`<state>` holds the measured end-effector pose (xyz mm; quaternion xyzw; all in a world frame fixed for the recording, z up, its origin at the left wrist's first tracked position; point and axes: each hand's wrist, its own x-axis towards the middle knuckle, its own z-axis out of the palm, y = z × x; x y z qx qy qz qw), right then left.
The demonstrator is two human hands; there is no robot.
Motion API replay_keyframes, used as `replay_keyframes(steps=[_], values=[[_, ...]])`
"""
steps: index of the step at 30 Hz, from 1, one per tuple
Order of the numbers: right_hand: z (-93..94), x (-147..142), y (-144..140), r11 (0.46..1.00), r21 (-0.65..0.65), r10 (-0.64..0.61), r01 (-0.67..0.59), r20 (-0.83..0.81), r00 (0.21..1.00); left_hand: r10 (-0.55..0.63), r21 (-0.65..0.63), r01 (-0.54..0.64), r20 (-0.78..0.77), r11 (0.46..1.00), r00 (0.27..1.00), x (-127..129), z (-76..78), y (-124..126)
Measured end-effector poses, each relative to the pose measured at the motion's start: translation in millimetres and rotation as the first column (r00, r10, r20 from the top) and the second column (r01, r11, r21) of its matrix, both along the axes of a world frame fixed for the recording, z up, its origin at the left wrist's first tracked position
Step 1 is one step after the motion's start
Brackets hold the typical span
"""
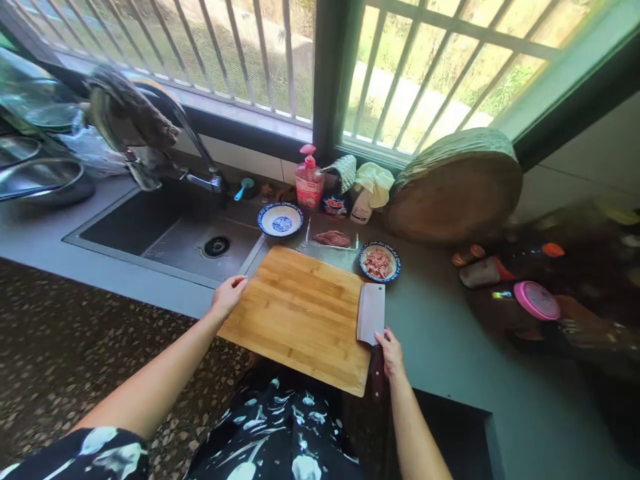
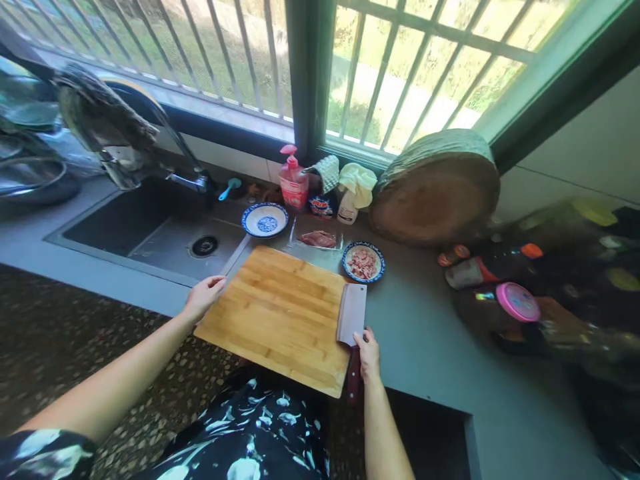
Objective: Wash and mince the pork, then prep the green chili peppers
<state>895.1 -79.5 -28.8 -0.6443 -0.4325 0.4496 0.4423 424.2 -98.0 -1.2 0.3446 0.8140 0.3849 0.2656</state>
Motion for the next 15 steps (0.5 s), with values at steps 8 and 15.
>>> replay_keyframes(steps=[8, 15], values=[[17.0, -35, -27, 0.978, -0.207, -0.092, 0.021, -0.344, 0.934, -0.117, 0.097, 0.098, 0.214, 0.990, 0.970, -41, -44.9, -19], [-2.2, -143, -101, 0.929, -0.217, -0.357, 0.299, -0.316, 0.879, -0.379, 0.078, 0.374, 0.050, 0.924, 0.924, -139, -49.6, -10]])
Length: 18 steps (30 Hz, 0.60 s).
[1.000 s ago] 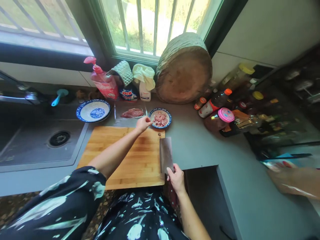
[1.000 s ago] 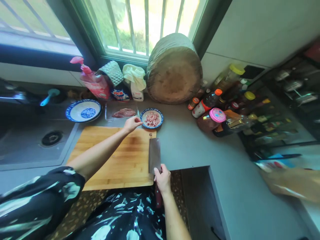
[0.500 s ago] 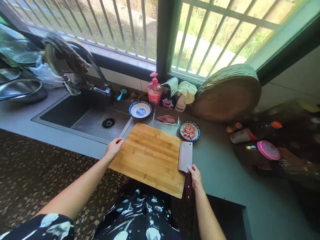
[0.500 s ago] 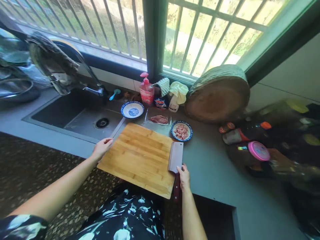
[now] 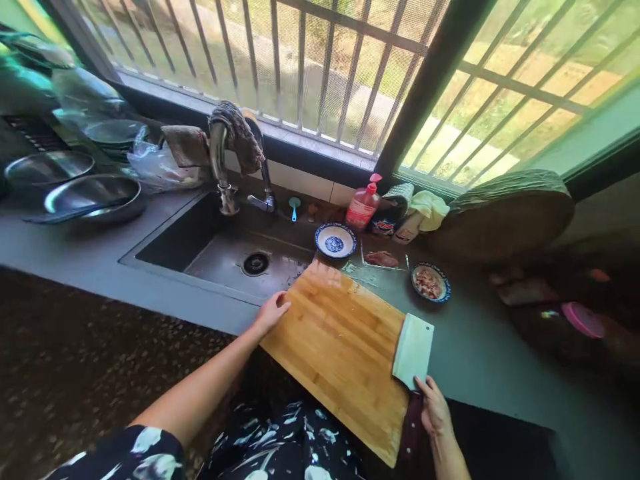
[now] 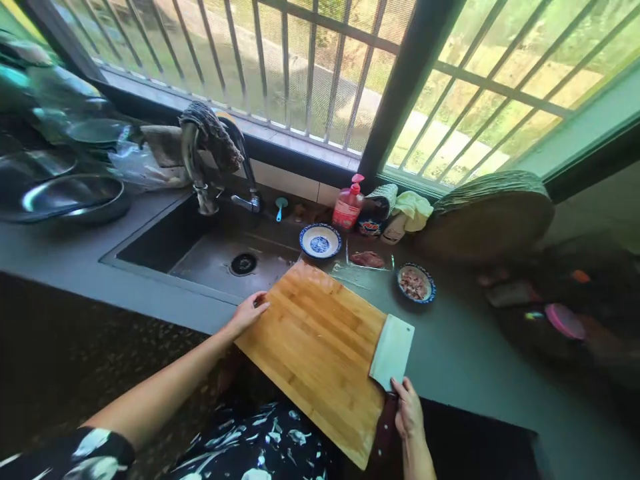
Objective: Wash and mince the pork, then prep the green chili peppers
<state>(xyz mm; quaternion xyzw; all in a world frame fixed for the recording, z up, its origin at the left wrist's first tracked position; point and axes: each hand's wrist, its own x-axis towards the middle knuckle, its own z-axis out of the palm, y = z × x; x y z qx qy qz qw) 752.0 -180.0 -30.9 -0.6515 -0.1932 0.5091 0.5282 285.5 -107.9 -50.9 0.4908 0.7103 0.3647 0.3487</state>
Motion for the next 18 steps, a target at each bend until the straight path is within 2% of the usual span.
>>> replay_keyframes(steps=[3, 7, 10, 13, 16, 18], values=[[-2.6, -70, -37, 0.990, 0.011, -0.140, 0.140, -0.001, 0.990, -0.152, 0.032, 0.155, -0.096, 0.987, 0.984, -50, 0.2, 12], [-8.5, -161, -74, 0.974, 0.029, -0.225, 0.224, 0.021, 0.974, -0.287, 0.040, 0.299, -0.185, 0.953, 0.940, -101, 9.2, 10], [-19.7, -211, -89, 0.985, 0.002, -0.169, 0.170, 0.129, 0.977, -0.320, 0.005, 0.324, -0.160, 0.946, 0.934, -131, 13.6, -6], [-32.4, -254, -95, 0.998, 0.005, -0.060, 0.061, 0.217, 0.974, -0.350, -0.032, 0.349, -0.125, 0.937, 0.928, -154, 10.3, -24], [-42.6, -301, -102, 0.997, 0.061, 0.029, -0.046, 0.245, 0.969, -0.404, -0.048, 0.401, -0.082, 0.915, 0.911, -168, 8.8, -48], [-49.2, -335, -108, 0.995, 0.078, 0.047, -0.069, 0.250, 0.967, -0.453, -0.046, 0.451, -0.064, 0.892, 0.889, -173, 11.7, -66]])
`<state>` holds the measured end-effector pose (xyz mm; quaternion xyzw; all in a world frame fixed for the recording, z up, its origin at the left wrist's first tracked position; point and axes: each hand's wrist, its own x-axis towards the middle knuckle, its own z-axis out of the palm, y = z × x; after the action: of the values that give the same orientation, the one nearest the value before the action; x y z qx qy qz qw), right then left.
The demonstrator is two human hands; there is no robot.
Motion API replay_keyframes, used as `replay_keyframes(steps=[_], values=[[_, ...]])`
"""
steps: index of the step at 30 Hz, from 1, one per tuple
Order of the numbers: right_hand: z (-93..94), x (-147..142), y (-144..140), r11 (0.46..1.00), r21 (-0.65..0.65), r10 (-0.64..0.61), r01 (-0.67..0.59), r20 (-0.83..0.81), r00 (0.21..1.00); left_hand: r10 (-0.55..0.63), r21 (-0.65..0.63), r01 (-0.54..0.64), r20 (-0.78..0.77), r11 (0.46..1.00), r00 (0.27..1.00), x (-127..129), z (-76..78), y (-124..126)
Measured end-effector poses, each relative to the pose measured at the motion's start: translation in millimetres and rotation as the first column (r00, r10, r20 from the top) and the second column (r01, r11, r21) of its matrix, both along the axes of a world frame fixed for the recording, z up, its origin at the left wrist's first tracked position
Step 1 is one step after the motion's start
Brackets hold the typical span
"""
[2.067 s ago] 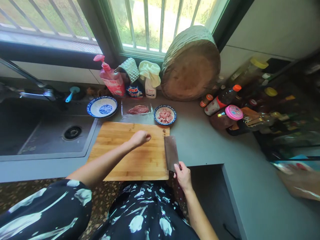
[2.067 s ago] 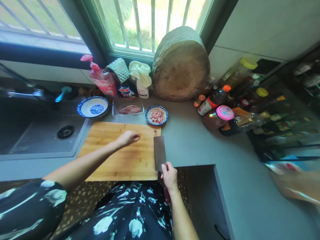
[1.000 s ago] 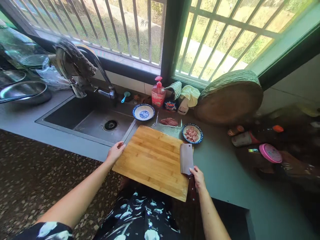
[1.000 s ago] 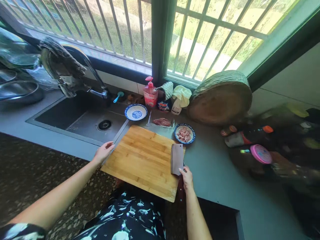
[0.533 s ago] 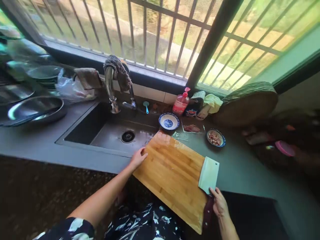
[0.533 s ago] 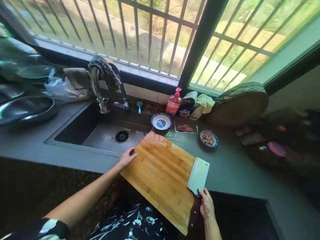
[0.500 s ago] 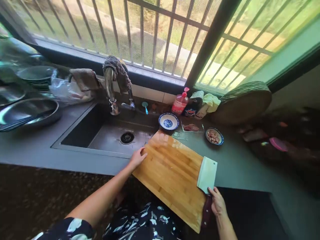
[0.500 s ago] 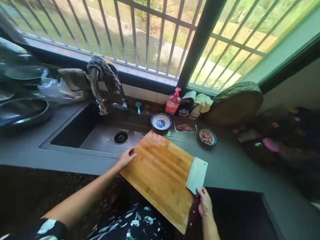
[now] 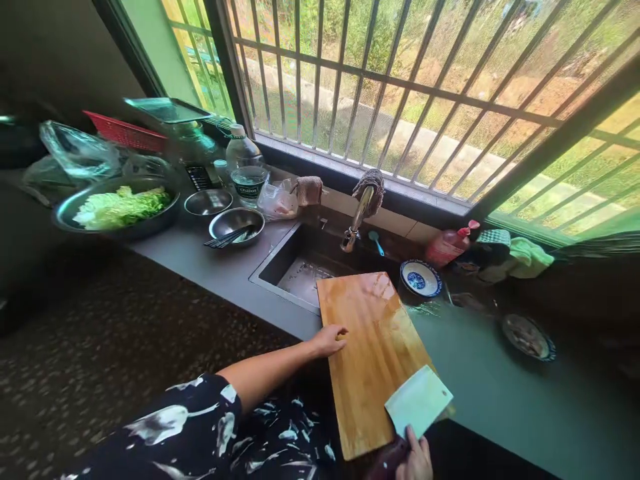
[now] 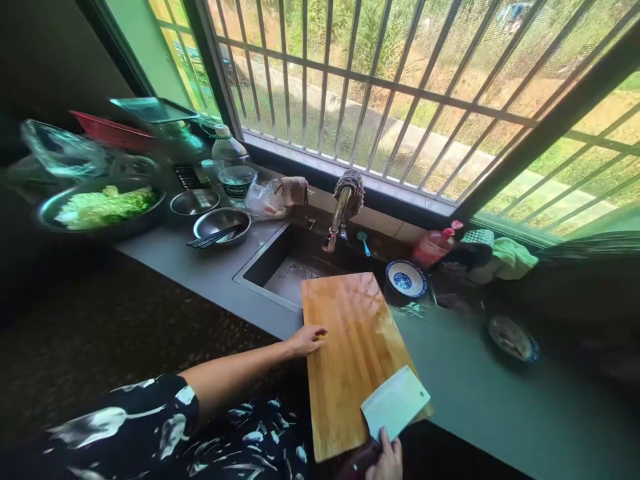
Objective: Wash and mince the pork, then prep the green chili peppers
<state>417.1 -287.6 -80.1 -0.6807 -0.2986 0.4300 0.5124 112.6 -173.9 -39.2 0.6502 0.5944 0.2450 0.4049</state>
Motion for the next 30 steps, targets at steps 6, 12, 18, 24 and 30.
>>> replay_keyframes(steps=[6, 12, 18, 24, 30], values=[[-13.3, -97, 1, 0.998, 0.069, -0.005, 0.010, -0.071, 0.997, -0.121, -0.001, 0.122, -0.064, 0.993, 0.991, -19, 11.1, -42], [3.0, -181, 10, 0.996, 0.018, -0.076, 0.082, -0.211, 0.975, -0.108, 0.080, 0.123, -0.172, 0.989, 0.979, -67, 18.2, -46], [-2.0, -233, 33, 0.994, 0.005, -0.104, 0.106, -0.153, 0.983, -0.142, -0.011, 0.142, -0.181, 0.990, 0.973, -134, 20.9, -13], [14.0, -300, 62, 0.966, 0.007, -0.255, 0.260, -0.173, 0.952, -0.226, -0.100, 0.213, -0.138, 0.972, 0.964, -192, 12.3, 39], [40.0, -362, 69, 0.913, 0.016, -0.355, 0.408, -0.462, 0.812, -0.302, -0.103, 0.291, -0.121, 0.951, 0.946, -220, -3.9, 77]])
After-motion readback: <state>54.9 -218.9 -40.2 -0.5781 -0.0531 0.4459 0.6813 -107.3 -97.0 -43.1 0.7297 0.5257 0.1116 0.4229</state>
